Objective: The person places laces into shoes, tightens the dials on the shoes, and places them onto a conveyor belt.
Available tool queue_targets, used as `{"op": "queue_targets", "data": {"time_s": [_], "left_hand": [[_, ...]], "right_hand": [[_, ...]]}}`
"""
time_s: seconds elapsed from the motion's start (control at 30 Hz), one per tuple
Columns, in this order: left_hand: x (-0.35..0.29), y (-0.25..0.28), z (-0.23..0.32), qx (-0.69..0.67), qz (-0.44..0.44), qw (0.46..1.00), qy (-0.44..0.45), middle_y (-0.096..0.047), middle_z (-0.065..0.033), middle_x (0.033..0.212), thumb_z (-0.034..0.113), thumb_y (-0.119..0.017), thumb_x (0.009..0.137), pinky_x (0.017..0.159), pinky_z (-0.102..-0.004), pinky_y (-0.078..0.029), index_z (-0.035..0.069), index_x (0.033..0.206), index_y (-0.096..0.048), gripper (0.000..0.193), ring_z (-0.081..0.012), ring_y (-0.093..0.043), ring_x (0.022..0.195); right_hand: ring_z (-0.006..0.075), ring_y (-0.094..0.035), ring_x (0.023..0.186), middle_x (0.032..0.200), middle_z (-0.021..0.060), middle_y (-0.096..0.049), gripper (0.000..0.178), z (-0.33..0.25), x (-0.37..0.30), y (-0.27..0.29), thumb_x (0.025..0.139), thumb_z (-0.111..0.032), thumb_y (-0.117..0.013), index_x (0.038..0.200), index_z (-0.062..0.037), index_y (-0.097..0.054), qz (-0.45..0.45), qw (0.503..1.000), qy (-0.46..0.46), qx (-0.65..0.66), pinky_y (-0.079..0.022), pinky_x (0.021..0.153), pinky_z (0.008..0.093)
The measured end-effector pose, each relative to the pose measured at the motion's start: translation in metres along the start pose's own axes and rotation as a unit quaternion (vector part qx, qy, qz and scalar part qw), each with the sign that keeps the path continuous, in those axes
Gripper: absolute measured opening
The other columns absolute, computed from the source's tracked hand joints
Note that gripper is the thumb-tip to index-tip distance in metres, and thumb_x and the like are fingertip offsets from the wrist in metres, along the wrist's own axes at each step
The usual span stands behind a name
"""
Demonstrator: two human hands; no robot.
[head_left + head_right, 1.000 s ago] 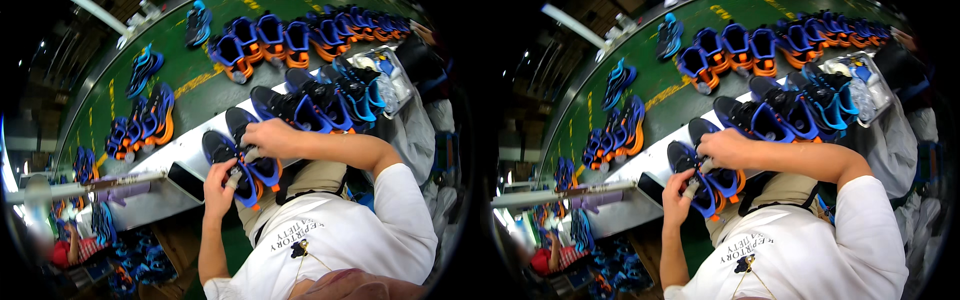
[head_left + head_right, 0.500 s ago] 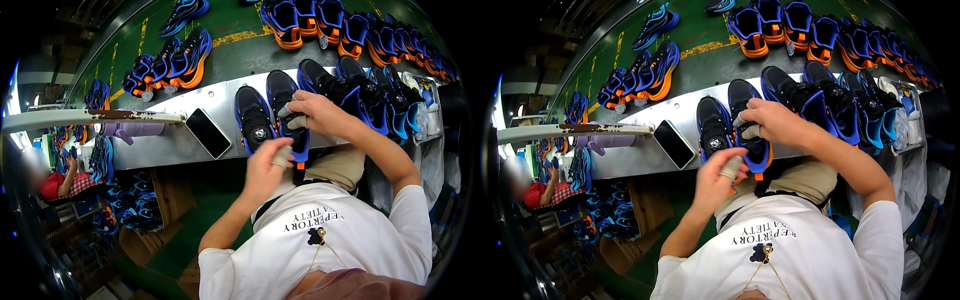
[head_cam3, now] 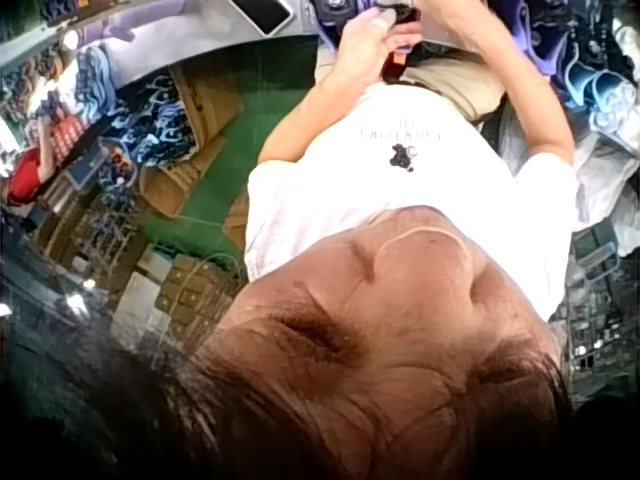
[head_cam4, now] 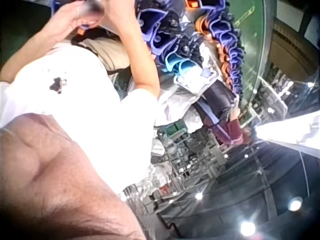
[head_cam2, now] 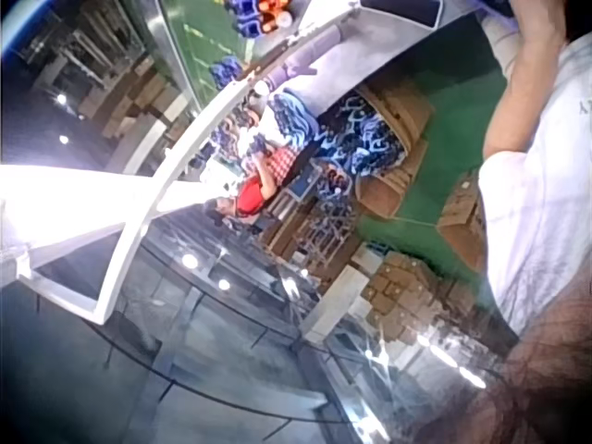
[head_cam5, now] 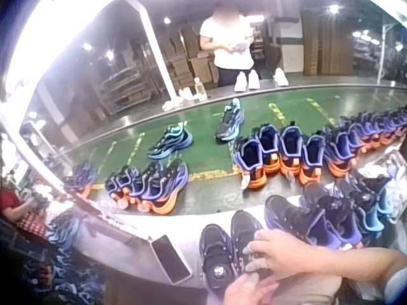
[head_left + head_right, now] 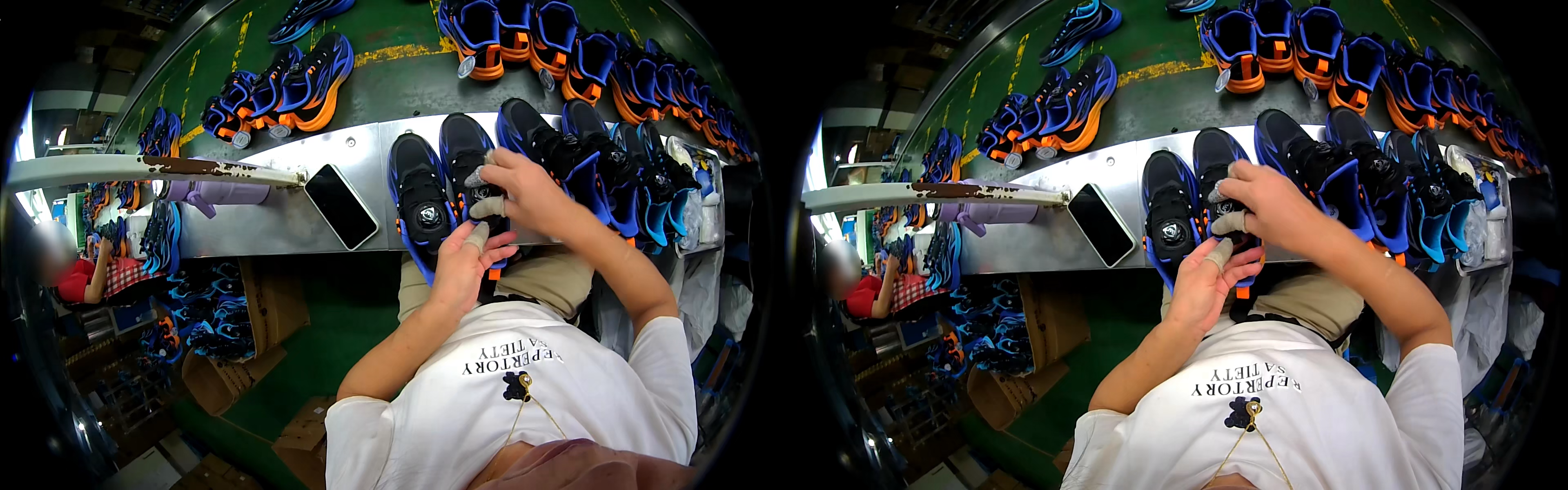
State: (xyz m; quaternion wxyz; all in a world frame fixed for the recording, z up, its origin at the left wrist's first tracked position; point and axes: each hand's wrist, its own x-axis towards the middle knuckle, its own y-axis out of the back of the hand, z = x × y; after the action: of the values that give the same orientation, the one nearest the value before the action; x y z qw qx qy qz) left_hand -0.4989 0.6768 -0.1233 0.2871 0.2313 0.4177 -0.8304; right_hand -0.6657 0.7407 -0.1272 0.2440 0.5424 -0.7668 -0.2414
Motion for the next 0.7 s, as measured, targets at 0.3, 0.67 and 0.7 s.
{"op": "queue_targets", "data": {"time_s": [0.3, 0.67, 0.7], "left_hand": [[-0.033, -0.013, 0.06, 0.335, -0.097, 0.929, 0.127, -0.067, -0.0115, 0.1, 0.019, -0.055, 0.097, 0.067, -0.0285, -0.051, 0.0, 0.118, -0.06, 0.029, -0.0159, -0.064, 0.075], [-0.002, 0.036, 0.063, 0.598, 0.044, 0.73, -0.328, -0.05, -0.0076, 0.089, 0.009, -0.072, 0.079, 0.065, -0.0281, -0.044, 0.006, 0.108, -0.064, 0.03, -0.0171, -0.052, 0.076], [0.0, 0.033, 0.06, 0.634, 0.058, 0.666, -0.389, -0.05, -0.007, 0.089, 0.01, -0.073, 0.078, 0.065, -0.0281, -0.045, 0.005, 0.111, -0.063, 0.035, -0.017, -0.053, 0.076]], "right_hand": [[0.0323, -0.058, 0.078, 0.085, 0.0127, -0.054, 0.031, -0.008, -0.01, -0.01, 0.074, -0.027, -0.077, 0.094, -0.0052, -0.065, 0.051, 0.996, -0.063, 0.043, -0.047, 0.067, 0.0386], [0.0199, -0.05, 0.068, 0.08, 0.0095, -0.053, 0.022, -0.007, 0.009, 0.018, 0.086, -0.02, -0.069, 0.1, -0.0023, -0.066, 0.073, 0.989, -0.114, 0.054, -0.043, 0.063, 0.0319], [0.0199, -0.05, 0.068, 0.08, 0.0095, -0.053, 0.022, -0.007, 0.009, 0.017, 0.086, -0.02, -0.069, 0.1, -0.0023, -0.066, 0.069, 0.99, -0.111, 0.056, -0.043, 0.063, 0.0319]]}}
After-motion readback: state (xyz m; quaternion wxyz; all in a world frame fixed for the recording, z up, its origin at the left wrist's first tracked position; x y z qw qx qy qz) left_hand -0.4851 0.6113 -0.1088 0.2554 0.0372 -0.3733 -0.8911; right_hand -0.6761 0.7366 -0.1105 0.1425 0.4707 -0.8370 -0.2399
